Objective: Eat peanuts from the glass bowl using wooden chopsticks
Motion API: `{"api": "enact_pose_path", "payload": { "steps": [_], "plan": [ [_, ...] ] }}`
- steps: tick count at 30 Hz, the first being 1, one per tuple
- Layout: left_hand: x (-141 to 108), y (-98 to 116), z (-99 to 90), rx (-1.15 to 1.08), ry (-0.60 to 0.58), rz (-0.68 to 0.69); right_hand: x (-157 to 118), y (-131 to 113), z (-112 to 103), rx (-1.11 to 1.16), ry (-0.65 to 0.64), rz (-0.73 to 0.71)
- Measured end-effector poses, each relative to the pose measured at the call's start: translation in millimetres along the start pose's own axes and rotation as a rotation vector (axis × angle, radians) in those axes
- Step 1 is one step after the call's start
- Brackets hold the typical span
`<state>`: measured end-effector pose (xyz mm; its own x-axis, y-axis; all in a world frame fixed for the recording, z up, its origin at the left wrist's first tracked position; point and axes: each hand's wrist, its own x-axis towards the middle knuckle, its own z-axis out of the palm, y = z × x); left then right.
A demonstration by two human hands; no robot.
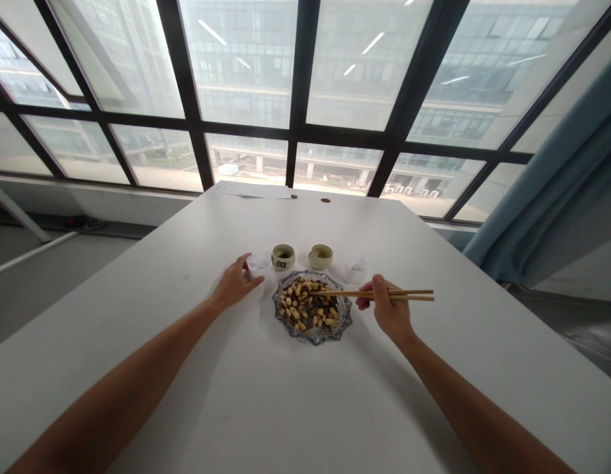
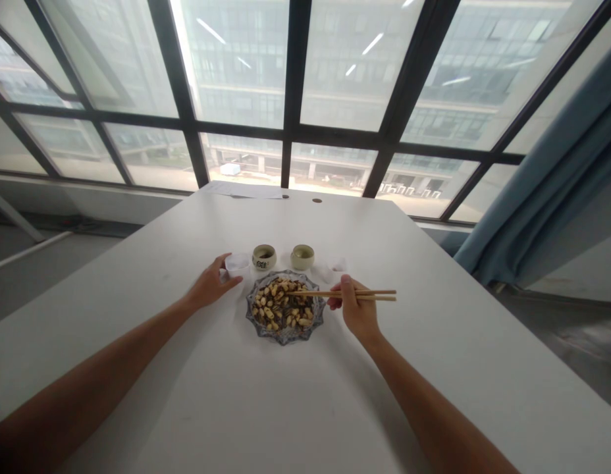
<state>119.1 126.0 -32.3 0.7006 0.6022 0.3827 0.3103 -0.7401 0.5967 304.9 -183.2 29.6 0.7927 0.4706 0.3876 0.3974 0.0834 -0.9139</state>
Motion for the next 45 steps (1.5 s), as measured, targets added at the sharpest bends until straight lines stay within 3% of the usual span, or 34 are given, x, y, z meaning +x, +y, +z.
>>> {"api": "enact_pose_path", "payload": {
  "steps": [4, 9, 12, 18, 22, 27, 33, 37, 45],
  "plan": [
    [0, 0, -0.5, -0.007, -0.008, -0.002, -2, -4, 0, 0.029, 0.087, -0.011],
    [0, 1, -1.5, 0.004, -0.003, 0.0, -9, -4, -6, 0.027, 0.087, -0.039],
    [0, 1, -1.5, 0.002, -0.001, 0.0, -13, -6, -11, -0.041, -0.007, -0.106],
    [0, 1, -0.6, -0.003, -0.004, -0.001, -16, -15, -13, -0.312, -0.321, -0.356],
    [0, 0, -0.1, 0.0, -0.003, 0.006, -17, -15, -13, -0.394, -0.355, -0.397],
    [0, -1, 0.5, -0.001, 0.004, 0.019, -17, -9, -11, -0.249, -0.245, -0.281],
    [1, -2, 1.1, -0.015, -0.004, 0.01, -6, 10, -2, 0.149, 0.061, 0.078],
    [0, -2, 1.0, -0.029, 0.0, 0.024, 1, 34, 3, 0.363, 0.097, 0.272],
    [-2, -2, -0.4, -0.04, -0.001, 0.021, -3, 54, 10, 0.472, 0.097, 0.377]
  ]
}}
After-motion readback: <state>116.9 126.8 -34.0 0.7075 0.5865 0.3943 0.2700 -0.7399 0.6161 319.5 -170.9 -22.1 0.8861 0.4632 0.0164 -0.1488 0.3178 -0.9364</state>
